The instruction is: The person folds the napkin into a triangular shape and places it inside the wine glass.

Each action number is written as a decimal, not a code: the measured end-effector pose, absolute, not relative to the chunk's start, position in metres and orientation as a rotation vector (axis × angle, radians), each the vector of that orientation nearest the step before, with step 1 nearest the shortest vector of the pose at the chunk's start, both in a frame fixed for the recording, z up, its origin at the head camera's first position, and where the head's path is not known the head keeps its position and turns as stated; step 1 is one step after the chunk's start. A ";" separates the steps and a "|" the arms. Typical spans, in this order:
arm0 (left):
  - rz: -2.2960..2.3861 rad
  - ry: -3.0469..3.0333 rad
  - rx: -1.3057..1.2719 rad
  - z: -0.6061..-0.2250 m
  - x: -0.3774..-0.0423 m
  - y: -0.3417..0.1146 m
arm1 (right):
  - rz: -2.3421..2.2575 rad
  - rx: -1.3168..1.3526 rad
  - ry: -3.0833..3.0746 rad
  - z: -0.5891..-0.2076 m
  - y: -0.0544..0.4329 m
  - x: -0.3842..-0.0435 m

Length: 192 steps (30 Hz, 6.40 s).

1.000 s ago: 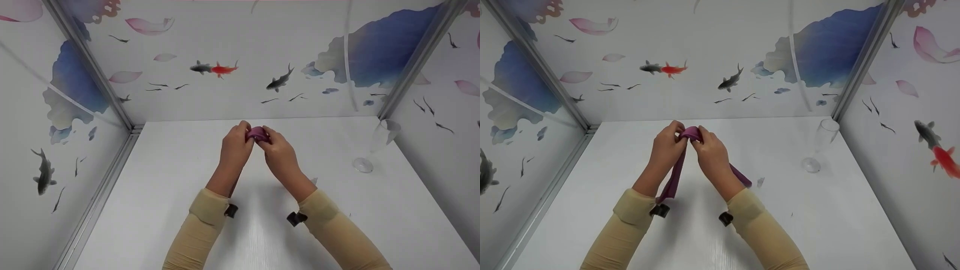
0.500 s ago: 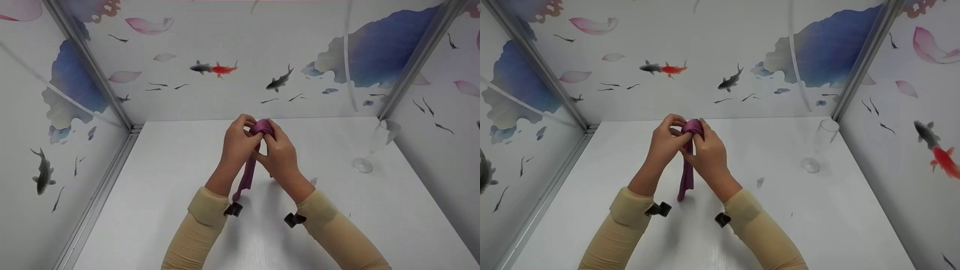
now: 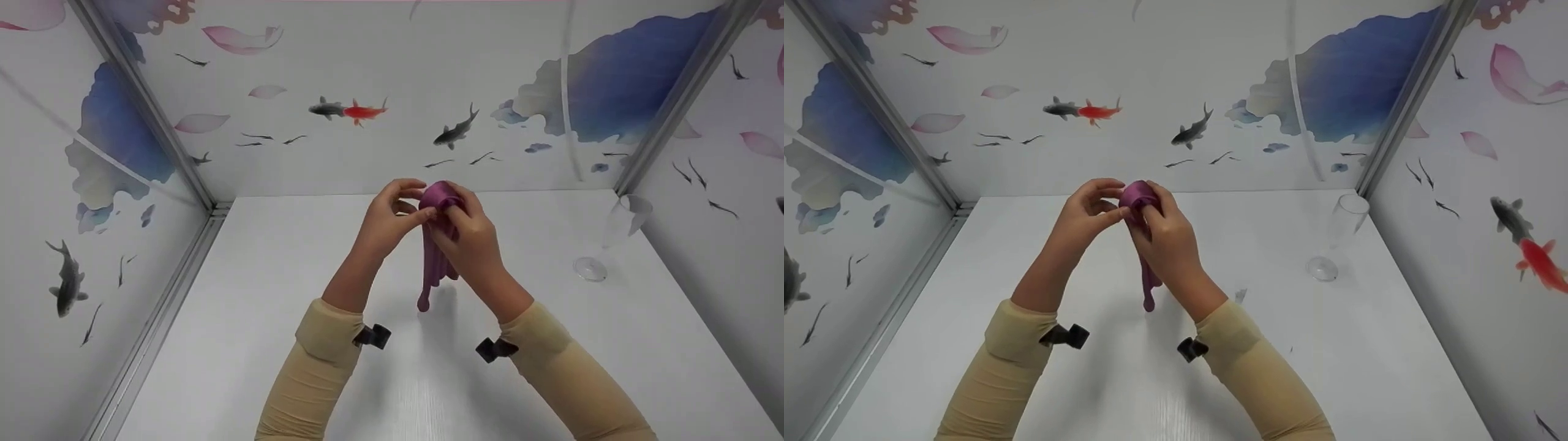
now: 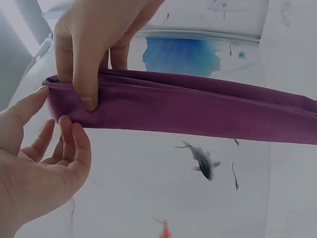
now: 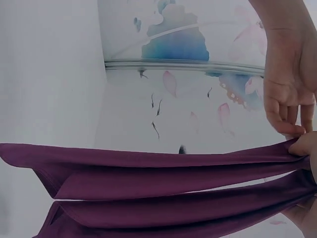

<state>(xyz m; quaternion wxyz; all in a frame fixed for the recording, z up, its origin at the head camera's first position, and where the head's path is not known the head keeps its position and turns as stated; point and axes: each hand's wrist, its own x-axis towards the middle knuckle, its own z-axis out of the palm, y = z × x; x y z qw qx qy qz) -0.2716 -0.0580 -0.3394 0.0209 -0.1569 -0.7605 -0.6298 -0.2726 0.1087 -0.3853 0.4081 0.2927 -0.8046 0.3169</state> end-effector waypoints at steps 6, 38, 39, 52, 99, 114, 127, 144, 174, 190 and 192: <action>-1.946 -2.441 -0.532 -0.348 -0.277 -0.064 | 0.882 0.840 -2.029 -0.385 0.112 -0.269; -2.562 -1.732 -0.796 -0.377 -0.278 -0.043 | 1.186 0.961 -2.155 -0.387 0.121 -0.262; -2.561 -1.739 -0.759 -0.376 -0.277 -0.043 | 1.190 0.961 -2.164 -0.389 0.121 -0.262; -2.501 -1.790 -0.539 -0.369 -0.269 -0.043 | 1.159 1.006 -2.142 -0.422 0.117 -0.261; -2.439 -1.945 -0.179 -0.359 -0.263 -0.062 | 0.772 0.566 -2.312 -0.491 0.260 -0.271; -2.463 -1.884 -0.155 -0.363 -0.257 -0.070 | 0.798 -0.065 -2.196 -0.472 0.361 -0.293; -2.485 -1.840 -0.155 -0.361 -0.251 -0.073 | 0.837 -0.211 -2.508 -0.464 0.385 -0.315; -2.484 -1.808 -0.190 -0.362 -0.254 -0.073 | 1.035 -0.361 -2.314 -0.472 0.373 -0.317; -2.477 -1.832 -0.104 -0.365 -0.262 -0.064 | 0.999 0.193 -2.317 -0.456 0.328 -0.285; -2.470 -1.847 -0.042 -0.368 -0.259 -0.069 | 1.116 0.342 -2.334 -0.450 0.263 -0.275; -2.469 -1.841 -0.047 -0.368 -0.259 -0.070 | 1.145 0.361 -2.327 -0.451 0.254 -0.274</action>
